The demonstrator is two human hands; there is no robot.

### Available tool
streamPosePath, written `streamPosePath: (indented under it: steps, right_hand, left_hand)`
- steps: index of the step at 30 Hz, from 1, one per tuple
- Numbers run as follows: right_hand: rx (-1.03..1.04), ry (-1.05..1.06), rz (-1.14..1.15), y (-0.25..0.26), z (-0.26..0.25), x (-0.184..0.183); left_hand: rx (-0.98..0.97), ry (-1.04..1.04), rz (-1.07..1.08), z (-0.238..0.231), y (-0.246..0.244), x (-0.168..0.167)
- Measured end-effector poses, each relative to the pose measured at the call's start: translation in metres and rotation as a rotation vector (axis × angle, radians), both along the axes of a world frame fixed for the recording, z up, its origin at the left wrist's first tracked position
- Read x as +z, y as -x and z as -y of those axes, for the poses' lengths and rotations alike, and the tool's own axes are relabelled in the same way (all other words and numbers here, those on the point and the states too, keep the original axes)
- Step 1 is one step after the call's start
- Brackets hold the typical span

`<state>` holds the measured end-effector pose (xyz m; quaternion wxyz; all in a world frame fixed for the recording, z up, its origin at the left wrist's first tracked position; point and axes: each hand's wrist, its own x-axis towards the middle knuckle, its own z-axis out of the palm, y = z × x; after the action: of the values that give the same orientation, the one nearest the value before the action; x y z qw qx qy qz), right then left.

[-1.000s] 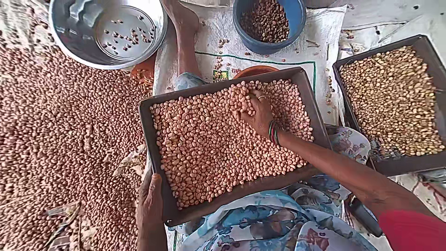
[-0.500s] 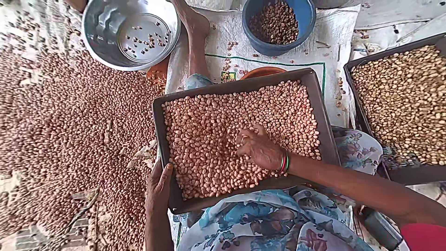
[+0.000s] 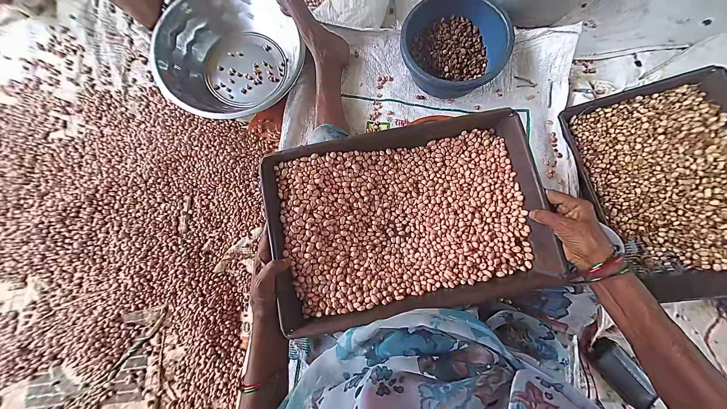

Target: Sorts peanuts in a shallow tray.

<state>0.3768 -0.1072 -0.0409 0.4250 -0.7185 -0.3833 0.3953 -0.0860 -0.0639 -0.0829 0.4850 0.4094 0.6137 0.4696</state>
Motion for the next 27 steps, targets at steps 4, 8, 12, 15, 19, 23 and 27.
streamPosePath:
  steps: [4,8,12,15,19,23,27]
  right_hand:
    - [0.268,-0.244,0.086,0.010,0.012,0.092]
    - [0.168,-0.285,0.129,-0.002,0.029,0.106]
    - [-0.005,-0.212,0.147,-0.021,0.049,0.075]
    - [-0.057,-0.143,0.234,-0.020,0.060,0.106]
    - [-0.148,-0.161,0.216,-0.035,0.071,0.081]
    - [-0.269,-0.163,0.101,-0.051,0.093,0.000]
    - [-0.257,-0.018,0.397,-0.052,0.105,-0.027]
  left_hand:
    - [0.065,-0.017,0.174,0.001,0.016,-0.015]
    - [0.085,0.057,0.321,0.006,-0.013,0.005]
    - [-0.046,0.001,0.310,0.003,-0.029,0.014]
    - [-0.173,-0.020,0.310,-0.007,-0.035,0.001]
    - [-0.218,-0.038,0.271,-0.026,-0.057,-0.010]
    - [-0.317,-0.039,0.174,-0.030,-0.078,-0.009]
    - [-0.355,-0.031,-0.034,-0.029,-0.081,0.001]
